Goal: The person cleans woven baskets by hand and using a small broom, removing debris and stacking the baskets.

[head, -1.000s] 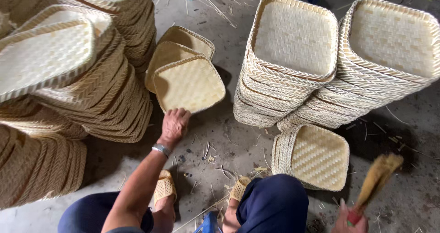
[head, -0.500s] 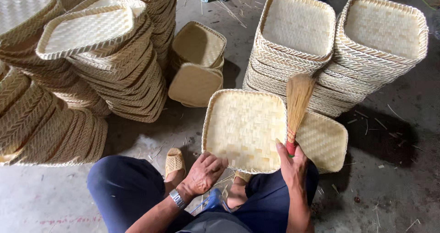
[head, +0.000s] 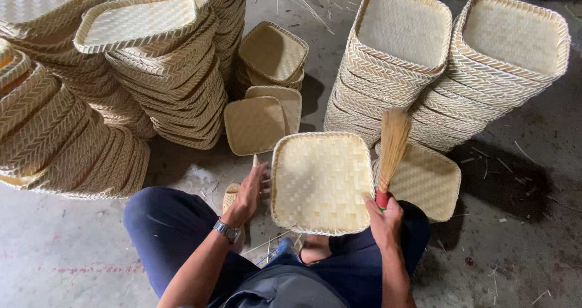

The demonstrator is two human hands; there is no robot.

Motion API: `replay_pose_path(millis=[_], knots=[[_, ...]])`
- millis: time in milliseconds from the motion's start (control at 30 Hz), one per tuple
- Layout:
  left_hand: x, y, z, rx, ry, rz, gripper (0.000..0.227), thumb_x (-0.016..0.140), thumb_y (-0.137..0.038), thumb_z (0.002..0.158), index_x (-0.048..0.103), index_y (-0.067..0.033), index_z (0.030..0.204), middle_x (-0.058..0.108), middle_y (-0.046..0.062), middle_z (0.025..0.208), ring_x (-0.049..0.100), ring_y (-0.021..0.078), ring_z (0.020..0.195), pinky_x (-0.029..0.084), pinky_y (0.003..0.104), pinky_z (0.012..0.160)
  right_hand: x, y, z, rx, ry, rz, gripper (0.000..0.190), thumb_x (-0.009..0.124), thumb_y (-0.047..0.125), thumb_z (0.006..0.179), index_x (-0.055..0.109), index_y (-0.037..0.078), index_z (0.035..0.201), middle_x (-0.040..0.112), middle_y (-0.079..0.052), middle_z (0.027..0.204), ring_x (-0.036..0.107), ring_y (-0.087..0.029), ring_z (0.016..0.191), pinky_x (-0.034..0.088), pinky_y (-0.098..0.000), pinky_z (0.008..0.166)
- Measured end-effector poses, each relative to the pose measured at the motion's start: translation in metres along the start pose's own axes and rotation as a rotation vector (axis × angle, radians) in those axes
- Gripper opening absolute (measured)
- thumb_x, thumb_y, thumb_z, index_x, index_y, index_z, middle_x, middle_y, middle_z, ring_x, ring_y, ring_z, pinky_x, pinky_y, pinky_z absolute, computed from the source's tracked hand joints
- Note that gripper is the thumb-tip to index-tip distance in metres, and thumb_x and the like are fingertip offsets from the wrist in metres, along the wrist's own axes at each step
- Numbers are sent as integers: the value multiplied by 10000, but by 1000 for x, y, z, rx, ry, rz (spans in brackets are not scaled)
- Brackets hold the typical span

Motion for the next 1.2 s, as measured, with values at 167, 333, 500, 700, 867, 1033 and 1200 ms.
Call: replay_pose_path(millis=[167, 333, 500, 700, 867, 1033, 1200], knots=[[10, -10, 0, 167, 48, -243, 467, 499, -319, 1107, 595, 65, 1353, 675, 131, 1116, 635, 187, 934, 539, 335, 811, 20, -5, -3, -17, 88, -26, 296, 796, 236, 906, 673, -32, 936, 619, -101, 683, 489, -117, 627, 463, -321, 570], [2, -13, 18, 150, -47, -299, 371, 581, -240, 1038, 646, 51, 1259, 716, 68, 1010, 652, 132, 823, 563, 282, 730, 9, 59, -4, -401, -54, -381, 450, 793, 325, 913, 673, -29, 1163, 706, -194, 924, 654, -272, 777, 539, -371, 676], [-22, -20, 37, 429, -273, 50, 370, 613, -249, 1052, 688, 12, 1303, 695, -10, 1008, 566, 51, 837, 490, 214, 721, 64, 63, 9, -136, 296, -345, 490, 654, 265, 972, 569, 42, 1400, 733, -137, 870, 702, -220, 648, 559, -372, 510], [-15, -11, 59, 598, -194, 26, 260, 630, -171, 1142, 679, 84, 1141, 605, 6, 933, 524, 98, 831, 456, 254, 688, 158, 133, -53, -622, 771, -75, 394, 716, 247, 990, 650, 19, 1305, 727, -149, 878, 683, -148, 666, 535, -332, 546], [-42, -90, 19, 747, -366, 395, 277, 576, -173, 1079, 682, 14, 1254, 637, -34, 933, 541, 54, 861, 478, 217, 753, 98, 81, 10, -164, 681, -631, 270, 643, 274, 1004, 720, 172, 1242, 674, -70, 667, 551, -207, 503, 441, -375, 465], [-29, -105, 12, 776, -285, 267, 298, 577, -177, 1078, 672, 16, 1284, 584, -43, 949, 490, 57, 841, 431, 205, 728, 98, 54, 44, -106, 521, -347, 263, 582, 239, 1115, 775, 61, 1091, 651, -134, 693, 572, -197, 513, 428, -348, 425], [-23, -105, 6, 956, -472, 245, 290, 570, -168, 1113, 666, 22, 1309, 572, -27, 984, 486, 66, 893, 424, 207, 801, 167, 81, -60, -207, 999, -196, 363, 689, 285, 947, 715, 168, 1289, 738, -23, 806, 638, -67, 559, 516, -242, 503]])
Point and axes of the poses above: each hand's wrist, its own z-axis towards the middle knuckle, its own x-axis out of the palm, y = z × x, the point moved 10 cm from there along z, towards the middle knuckle
